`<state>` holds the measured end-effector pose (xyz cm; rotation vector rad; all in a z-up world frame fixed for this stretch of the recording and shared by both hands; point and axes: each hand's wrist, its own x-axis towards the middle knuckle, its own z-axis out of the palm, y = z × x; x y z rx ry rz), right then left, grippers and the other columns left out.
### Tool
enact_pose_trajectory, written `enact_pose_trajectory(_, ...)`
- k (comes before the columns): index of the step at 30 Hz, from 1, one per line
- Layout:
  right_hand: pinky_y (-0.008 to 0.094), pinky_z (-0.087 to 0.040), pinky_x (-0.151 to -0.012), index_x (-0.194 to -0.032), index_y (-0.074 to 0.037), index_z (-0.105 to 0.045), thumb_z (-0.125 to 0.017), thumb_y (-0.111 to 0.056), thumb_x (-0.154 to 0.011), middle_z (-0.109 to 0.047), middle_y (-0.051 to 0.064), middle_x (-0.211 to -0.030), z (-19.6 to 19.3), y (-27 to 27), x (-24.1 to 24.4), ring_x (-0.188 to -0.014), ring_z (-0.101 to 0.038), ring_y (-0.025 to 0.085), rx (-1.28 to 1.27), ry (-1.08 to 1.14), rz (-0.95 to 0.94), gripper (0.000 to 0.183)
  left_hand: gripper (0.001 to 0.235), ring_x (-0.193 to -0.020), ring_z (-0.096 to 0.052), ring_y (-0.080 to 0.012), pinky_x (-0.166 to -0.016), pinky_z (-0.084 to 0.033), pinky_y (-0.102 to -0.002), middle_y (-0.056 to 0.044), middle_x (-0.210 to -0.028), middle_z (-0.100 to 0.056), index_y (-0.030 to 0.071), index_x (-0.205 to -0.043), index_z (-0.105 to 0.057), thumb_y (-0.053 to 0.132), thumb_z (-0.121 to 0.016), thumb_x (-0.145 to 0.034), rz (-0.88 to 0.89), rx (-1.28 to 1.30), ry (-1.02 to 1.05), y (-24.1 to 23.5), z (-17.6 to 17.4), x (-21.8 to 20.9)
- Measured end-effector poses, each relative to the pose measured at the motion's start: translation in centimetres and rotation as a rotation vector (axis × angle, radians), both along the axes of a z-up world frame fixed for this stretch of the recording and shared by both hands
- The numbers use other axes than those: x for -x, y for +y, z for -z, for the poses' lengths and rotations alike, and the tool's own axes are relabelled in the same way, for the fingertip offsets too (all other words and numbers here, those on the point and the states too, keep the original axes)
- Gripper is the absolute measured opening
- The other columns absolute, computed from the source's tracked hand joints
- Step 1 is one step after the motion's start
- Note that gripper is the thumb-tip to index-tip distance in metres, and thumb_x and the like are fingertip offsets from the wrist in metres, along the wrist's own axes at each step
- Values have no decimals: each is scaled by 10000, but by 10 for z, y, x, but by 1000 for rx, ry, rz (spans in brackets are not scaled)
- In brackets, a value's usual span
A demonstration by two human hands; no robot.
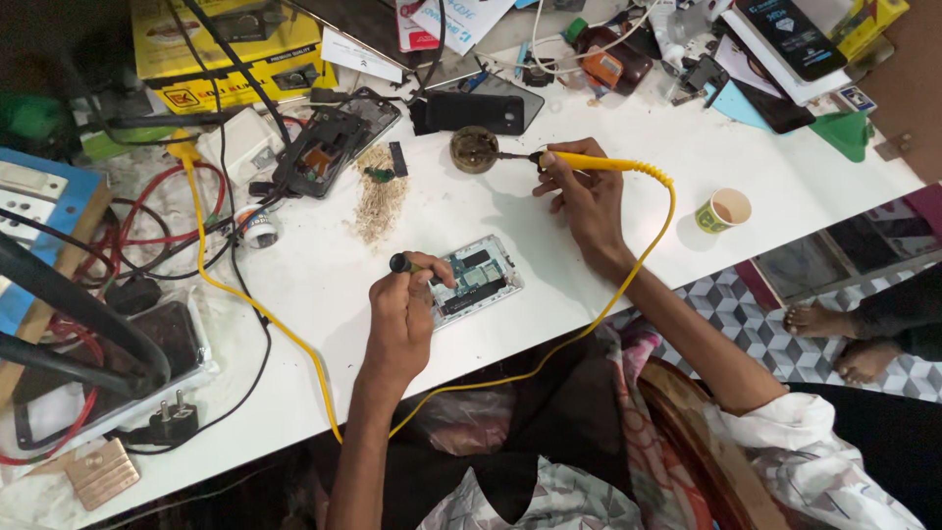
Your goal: The person uses a soldering iron and a small screwdriver to work on a circuit board placed on a cluttered workbench. The person repeatedly applies heat to specific points on the board while holding it steady with the other hand.
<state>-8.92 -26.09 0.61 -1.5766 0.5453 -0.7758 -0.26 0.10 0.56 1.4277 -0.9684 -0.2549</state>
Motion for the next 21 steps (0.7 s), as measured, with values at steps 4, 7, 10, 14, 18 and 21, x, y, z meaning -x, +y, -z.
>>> enact_pose_trajectory(4,241,-524,-560,-1132,-43,-624,-697,-331,-993,-675,32,-847,1,-6,4,-702,-703,126,-57,-134,90,328,243,-591,-461,-78,-553,-403,-266,-57,-877,-689,1,-1007,-591,118,-406,-1113,-26,-20,2,-1,-3,2)
enact_pose_trajectory(7,251,-490,-503,-982,-49,-628,-649,-362,-991,-598,10,-724,4,1,19,-558,-606,126,-480,-224,202,313,257,-584,-453,-70,-551,-403,-258,-55,-891,-690,-5,-1014,-579,140,-394,-1118,-20,-17,16,1,-3,3)
enact_pose_trajectory(10,245,-410,-467,-869,-91,-534,-673,-300,-1041,-478,-19,-672,12,16,41,-521,-455,82,-524,-296,139,304,267,-594,-447,-61,-560,-403,-247,-54,-911,-690,-10,-1010,-575,140,-391,-1131,-15,9,-16,1,1,1)
enact_pose_trajectory(14,240,-360,-408,-824,-90,-526,-631,-223,-1032,-417,-28,-599,26,30,56,-448,-373,66,-402,-306,121,268,231,-580,-418,-59,-538,-377,-245,-64,-924,-691,-29,-1027,-569,94,-390,-1107,21,42,56,-1,6,-1)
enact_pose_trajectory(18,260,-410,-445,-836,-59,-539,-593,-199,-1069,-465,-7,-622,26,33,49,-478,-413,84,-331,-283,86,278,260,-561,-434,-57,-536,-390,-241,-56,-917,-703,-24,-1014,-572,135,-397,-1122,-26,8,15,-1,8,0)
enact_pose_trajectory(21,266,-430,-454,-846,-33,-566,-578,-207,-1072,-471,3,-602,19,37,46,-456,-425,92,-260,-187,51,285,247,-568,-439,-61,-540,-393,-243,-54,-902,-703,-19,-1023,-574,117,-393,-1121,-44,-9,-2,-2,6,-1)
